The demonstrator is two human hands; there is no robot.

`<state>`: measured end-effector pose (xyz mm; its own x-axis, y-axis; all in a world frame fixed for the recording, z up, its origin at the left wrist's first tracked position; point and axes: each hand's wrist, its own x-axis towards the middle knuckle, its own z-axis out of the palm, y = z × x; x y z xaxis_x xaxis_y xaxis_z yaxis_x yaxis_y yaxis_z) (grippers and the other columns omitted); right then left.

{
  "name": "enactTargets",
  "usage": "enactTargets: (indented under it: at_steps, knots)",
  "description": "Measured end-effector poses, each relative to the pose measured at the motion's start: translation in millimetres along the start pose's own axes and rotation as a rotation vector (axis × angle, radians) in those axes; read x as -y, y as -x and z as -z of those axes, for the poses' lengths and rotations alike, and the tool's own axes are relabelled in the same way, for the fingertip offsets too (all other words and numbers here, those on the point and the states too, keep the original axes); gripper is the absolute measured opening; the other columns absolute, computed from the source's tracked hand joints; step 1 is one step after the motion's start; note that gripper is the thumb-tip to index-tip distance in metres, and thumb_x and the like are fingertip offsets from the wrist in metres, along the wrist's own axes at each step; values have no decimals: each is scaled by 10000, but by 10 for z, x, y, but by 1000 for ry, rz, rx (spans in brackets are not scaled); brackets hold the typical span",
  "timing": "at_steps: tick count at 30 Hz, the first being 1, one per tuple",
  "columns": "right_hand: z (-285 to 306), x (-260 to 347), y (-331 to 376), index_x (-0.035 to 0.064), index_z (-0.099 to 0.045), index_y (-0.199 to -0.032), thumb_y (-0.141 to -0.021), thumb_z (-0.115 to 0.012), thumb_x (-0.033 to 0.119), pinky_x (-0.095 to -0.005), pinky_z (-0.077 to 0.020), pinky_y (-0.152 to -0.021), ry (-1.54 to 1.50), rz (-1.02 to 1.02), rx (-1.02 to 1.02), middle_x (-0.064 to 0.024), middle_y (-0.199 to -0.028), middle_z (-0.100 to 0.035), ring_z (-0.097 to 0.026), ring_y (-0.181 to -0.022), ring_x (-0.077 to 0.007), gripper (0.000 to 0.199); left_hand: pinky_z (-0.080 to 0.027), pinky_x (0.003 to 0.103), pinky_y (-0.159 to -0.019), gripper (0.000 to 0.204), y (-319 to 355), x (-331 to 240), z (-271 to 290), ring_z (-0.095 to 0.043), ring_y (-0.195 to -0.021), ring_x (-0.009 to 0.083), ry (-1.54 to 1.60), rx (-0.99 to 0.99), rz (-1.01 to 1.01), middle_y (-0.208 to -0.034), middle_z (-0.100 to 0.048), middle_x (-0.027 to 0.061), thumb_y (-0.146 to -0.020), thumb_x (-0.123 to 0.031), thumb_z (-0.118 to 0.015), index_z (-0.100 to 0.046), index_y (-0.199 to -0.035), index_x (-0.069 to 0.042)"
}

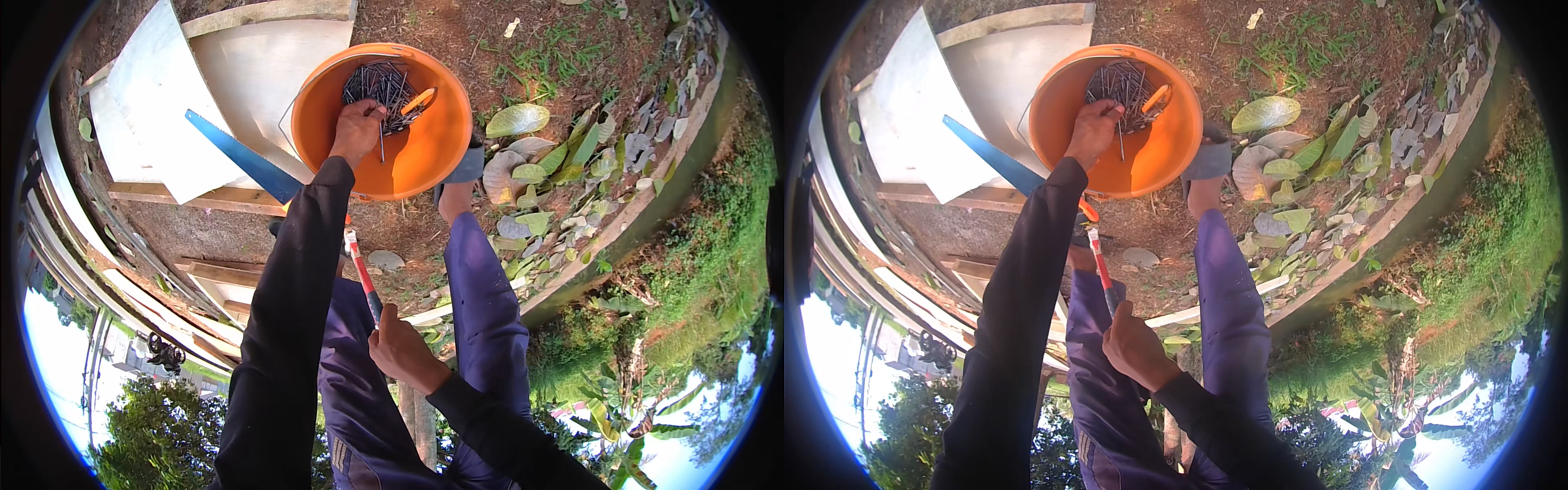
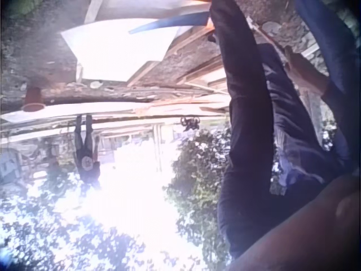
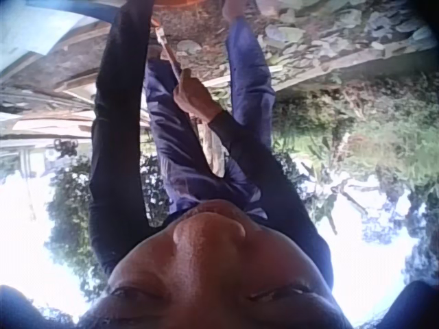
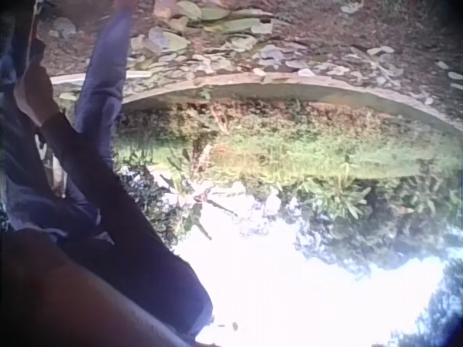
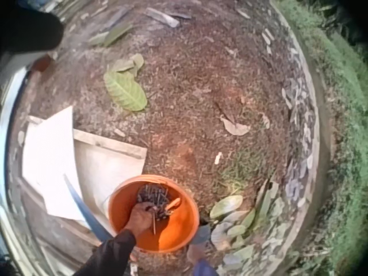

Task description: The person assembles a wooden frame by positioning wooden planks and securing them with nails. They use a hammer to drive nails into the frame and retrieve additional nails from an orange bucket.

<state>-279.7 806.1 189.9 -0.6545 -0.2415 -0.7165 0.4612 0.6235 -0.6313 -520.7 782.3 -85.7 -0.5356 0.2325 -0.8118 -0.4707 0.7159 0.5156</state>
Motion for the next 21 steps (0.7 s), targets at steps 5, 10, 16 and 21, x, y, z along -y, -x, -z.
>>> enactTargets:
  at_steps: [5, 10, 16, 21]
  knots:
    - [-58, 33, 16, -82, -619, -767, -869, -611, 123, -336, -484, -436, 12, 72, 26, -180, -826, -462, -562, -518, -207, 229, -577, 370, -853, 226, 52, 26, 120, -691, -888, 206, 586, 95, 241, -984, -680, 95, -1029, -144, -565, -605, -1170, 29]
    - [-89, 44, -21, -62, -623, -746, -862, -619, 128, -331, -472, -418, 64, 73, 4, -174, -819, -459, -555, -511, -198, 223, -614, 379, -800, 277, 196, -148, 119, -685, -859, 194, 564, 129, 329, -971, -667, 106, -1026, -122, -560, -548, -1247, 44]
    - [-81, 41, -79, -42, -620, -736, -858, -626, 134, -320, -458, -401, 42, 70, -57, -158, -811, -445, -544, -495, -186, 214, -636, 375, -689, 329, 243, 4, 112, -638, -731, 184, 422, 72, 367, -925, -618, 105, -982, -33, -519, -524, -1307, 15]
    - [-74, 25, -78, -31, -628, -738, -848, -633, 139, -304, -441, -389, 95, 110, -47, -148, -809, -444, -535, -498, -167, 202, -629, 358, -637, 316, 294, -38, 78, -653, -751, 182, 382, 4, 326, -912, -632, 113, -952, -17, -510, -573, -1261, 9]
